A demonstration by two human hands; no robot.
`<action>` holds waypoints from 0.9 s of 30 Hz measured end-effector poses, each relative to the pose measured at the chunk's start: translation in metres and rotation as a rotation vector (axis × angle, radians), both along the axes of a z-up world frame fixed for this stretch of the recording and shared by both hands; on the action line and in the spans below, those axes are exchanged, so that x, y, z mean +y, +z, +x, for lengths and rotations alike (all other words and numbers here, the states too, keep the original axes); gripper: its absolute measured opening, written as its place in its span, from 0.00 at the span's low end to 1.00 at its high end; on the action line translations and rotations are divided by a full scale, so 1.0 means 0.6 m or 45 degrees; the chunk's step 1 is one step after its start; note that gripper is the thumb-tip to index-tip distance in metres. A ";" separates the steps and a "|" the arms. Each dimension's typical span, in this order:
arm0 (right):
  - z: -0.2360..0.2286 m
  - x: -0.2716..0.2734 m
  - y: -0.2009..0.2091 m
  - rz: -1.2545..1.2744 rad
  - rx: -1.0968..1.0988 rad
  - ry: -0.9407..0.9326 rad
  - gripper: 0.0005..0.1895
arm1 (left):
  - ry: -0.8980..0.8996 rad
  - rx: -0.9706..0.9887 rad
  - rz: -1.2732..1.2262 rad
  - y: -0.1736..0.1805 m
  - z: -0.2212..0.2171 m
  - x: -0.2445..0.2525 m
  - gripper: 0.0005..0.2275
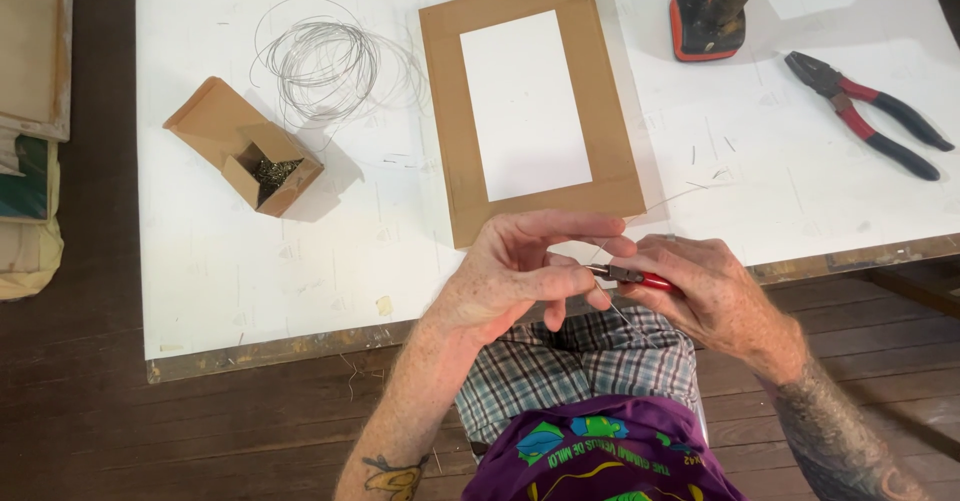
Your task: Cutting wire from a spool and attaching it to a wooden frame using pliers.
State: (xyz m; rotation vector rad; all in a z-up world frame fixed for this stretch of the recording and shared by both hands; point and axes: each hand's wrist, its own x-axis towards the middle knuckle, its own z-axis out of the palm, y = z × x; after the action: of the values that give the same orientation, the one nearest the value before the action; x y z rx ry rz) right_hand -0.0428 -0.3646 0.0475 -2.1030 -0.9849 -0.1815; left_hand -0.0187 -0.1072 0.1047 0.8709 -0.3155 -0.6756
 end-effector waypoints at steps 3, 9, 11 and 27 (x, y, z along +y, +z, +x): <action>-0.005 0.002 -0.012 0.039 0.015 0.003 0.25 | -0.026 -0.021 0.008 -0.001 -0.003 0.000 0.18; -0.014 0.010 -0.026 0.141 0.024 0.006 0.24 | -0.016 -0.041 -0.018 0.005 -0.009 -0.003 0.18; -0.016 0.011 -0.042 0.157 0.042 -0.010 0.21 | 0.002 -0.049 -0.005 0.006 -0.010 -0.005 0.17; -0.032 0.143 0.026 0.923 0.458 -0.677 0.33 | 0.650 -0.672 0.625 -0.038 -0.061 -0.110 0.11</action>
State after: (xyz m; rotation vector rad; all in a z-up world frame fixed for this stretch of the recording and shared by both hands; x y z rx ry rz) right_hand -0.0622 -0.2790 0.0630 -1.5851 -0.0867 -0.3498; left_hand -0.0551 -0.1734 0.0821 1.5370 -0.3822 -0.0256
